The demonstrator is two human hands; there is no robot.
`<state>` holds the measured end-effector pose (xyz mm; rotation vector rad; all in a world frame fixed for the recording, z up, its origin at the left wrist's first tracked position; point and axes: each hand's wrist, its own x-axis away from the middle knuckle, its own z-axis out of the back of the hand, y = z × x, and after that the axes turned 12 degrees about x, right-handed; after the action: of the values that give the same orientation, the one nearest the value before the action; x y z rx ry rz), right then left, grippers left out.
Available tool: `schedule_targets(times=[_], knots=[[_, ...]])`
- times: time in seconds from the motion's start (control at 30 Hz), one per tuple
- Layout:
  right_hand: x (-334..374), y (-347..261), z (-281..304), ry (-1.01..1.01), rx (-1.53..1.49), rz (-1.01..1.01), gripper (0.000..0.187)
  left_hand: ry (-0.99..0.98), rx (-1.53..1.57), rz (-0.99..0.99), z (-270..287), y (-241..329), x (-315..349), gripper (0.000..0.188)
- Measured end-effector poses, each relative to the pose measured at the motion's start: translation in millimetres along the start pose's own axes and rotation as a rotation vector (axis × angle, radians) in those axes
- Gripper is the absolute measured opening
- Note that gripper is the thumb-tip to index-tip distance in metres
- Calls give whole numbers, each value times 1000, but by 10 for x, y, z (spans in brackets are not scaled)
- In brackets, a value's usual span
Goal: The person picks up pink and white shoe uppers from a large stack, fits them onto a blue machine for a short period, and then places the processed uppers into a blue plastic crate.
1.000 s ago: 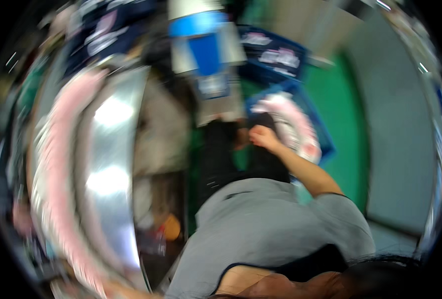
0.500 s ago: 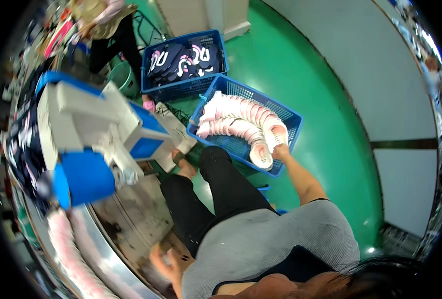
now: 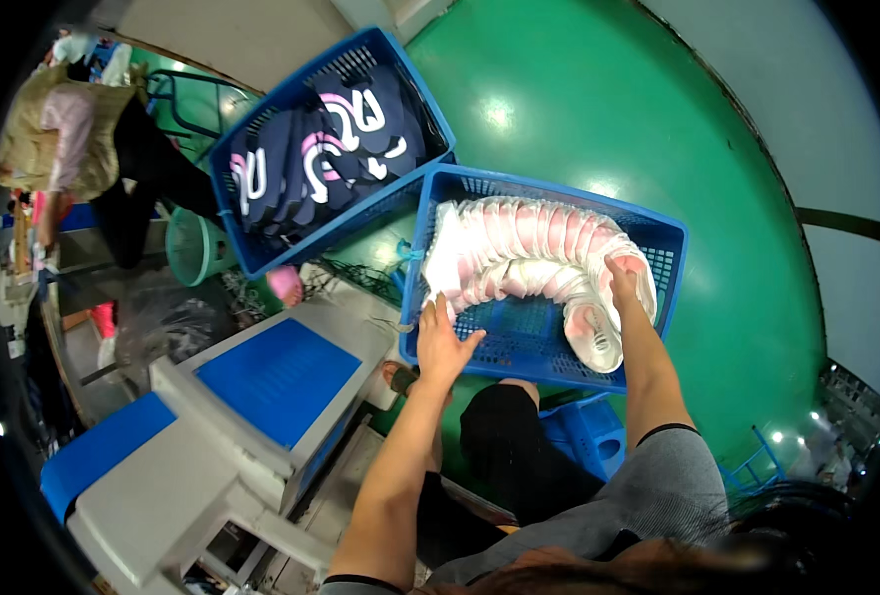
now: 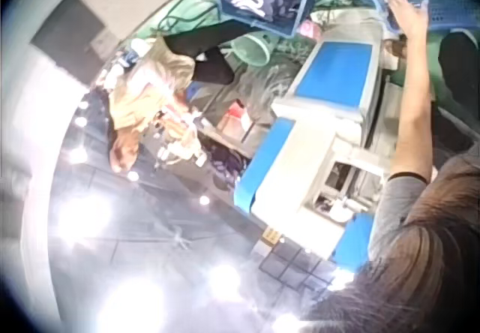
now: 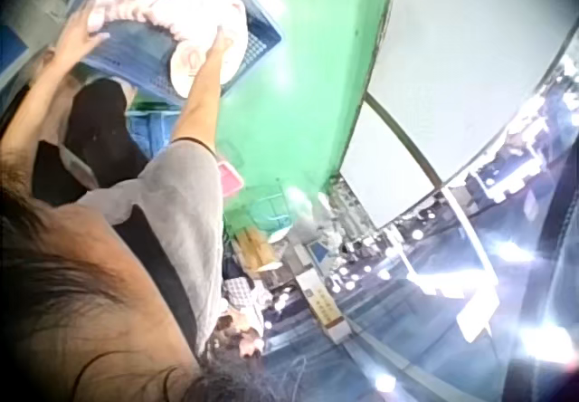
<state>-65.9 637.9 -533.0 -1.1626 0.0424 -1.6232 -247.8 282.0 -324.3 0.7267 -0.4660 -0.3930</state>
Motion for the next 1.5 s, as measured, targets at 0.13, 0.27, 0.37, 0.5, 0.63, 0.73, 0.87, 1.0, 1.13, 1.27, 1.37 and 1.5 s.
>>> schedule_targets(times=[0.13,0.27,0.37,0.5,0.63,0.73,0.87,1.0,1.13,1.27,1.37,1.5], knots=[[-48,-297,-359,-277,-287,36,86,-177,-330,198,-244,-657,-572,105],[-660,162,-314,-99,141,231,92,-221,-148,1,-479,-959,-850,106],[-526,-99,-363,-160,332,-28,67,-61,184,122,-613,-1194,-816,103],[232,-688,-630,-334,242,178,45,-74,767,177,-844,-1526,-854,100],[170,-596,-619,-456,197,310,47,-162,665,200,-588,-1171,-1115,100],[-222,-486,-752,-401,225,111,57,-7,675,-9,-901,-1414,-1107,100],[-27,-693,-867,-362,451,161,58,9,589,158,-791,-954,-1124,97],[420,-831,-614,-412,310,300,49,-3,537,78,-389,-322,-759,93],[993,-987,-163,-550,138,334,53,12,372,90,454,784,-35,93],[1590,-938,271,-855,53,310,63,-130,441,46,1197,1761,903,100],[2111,-915,477,-1007,-36,295,65,-148,234,-6,1630,2426,1517,98],[2869,-983,766,-1266,-187,167,75,-78,-85,-30,1968,3340,2309,83]])
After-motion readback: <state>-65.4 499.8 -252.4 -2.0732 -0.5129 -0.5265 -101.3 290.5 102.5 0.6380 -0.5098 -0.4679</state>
